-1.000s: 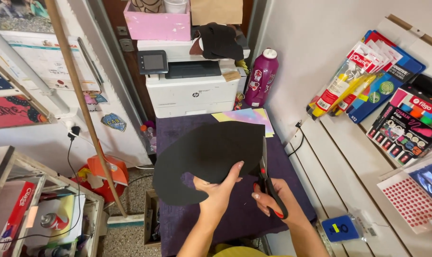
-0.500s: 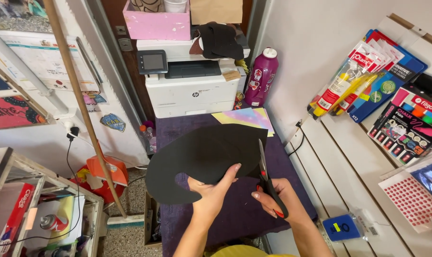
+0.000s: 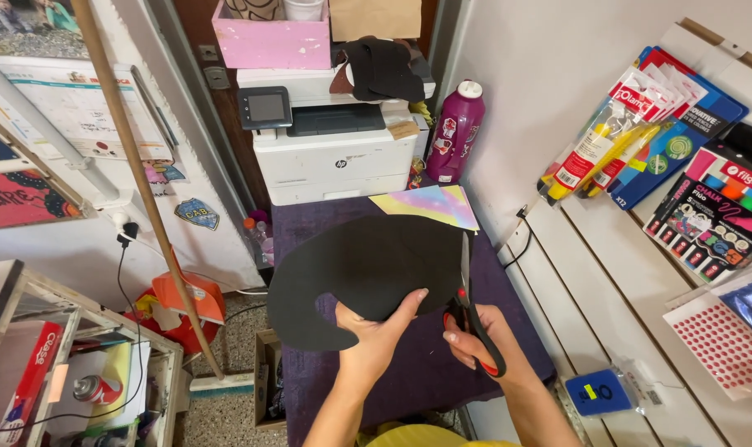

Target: The person uses scissors to cut a shape out of a sheet of black paper. They carefully follow a curved outline, rotating the paper as needed to complete the cut.

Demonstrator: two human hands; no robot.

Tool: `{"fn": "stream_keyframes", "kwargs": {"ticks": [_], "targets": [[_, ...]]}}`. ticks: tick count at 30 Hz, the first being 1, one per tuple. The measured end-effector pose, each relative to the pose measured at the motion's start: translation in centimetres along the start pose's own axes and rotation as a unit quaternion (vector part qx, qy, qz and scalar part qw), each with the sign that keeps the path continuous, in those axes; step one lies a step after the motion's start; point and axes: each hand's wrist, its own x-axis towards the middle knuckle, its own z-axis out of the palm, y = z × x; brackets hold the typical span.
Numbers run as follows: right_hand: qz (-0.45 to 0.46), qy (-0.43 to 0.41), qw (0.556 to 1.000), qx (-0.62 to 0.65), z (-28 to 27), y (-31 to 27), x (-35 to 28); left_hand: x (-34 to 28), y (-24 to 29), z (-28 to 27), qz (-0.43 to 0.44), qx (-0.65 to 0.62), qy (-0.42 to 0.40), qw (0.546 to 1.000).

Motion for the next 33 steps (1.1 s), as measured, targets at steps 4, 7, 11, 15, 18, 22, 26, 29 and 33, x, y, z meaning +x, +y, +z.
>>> {"fn": "stream_keyframes", "kwargs": {"ticks": [4,7,11,15,18,22,26,29,33], "targets": [[0.007,0.018,1.0,0.003,0.1,0.5,0.0,0.2,-3.2,-0.7,-0.11,-0.109,-0.047,0.987],[0.004,0.031,1.0,-0.004,0.6,0.4,0.1,0.0,-1.9,-0.4,-0.065,-0.069,-0.023,0.995],[-0.014,0.046,0.999,0.0,1.7,-0.1,0.4,-0.3,0.5,0.0,0.009,-0.015,0.013,1.0],[-0.006,0.054,0.998,-0.006,2.1,-0.4,0.4,-0.5,0.3,-0.2,-0.031,-0.043,0.009,0.999],[-0.015,0.042,0.999,-0.011,2.3,-0.5,0.5,-0.6,0.2,-0.4,-0.068,-0.058,-0.011,0.996],[0.003,0.066,0.998,0.004,2.6,-0.1,0.5,-0.4,-2.4,-0.2,-0.11,-0.101,-0.007,0.989],[-0.012,0.072,0.996,0.042,2.4,1.1,0.6,-0.6,0.3,0.3,-0.196,-0.032,0.03,0.98],[0.012,0.118,0.991,0.062,2.4,1.8,0.5,-0.7,0.7,1.0,-0.386,0.001,0.061,0.92],[0.031,0.131,0.99,0.033,2.5,1.3,0.5,-1.1,0.6,1.7,-0.416,-0.111,0.05,0.901]]}}
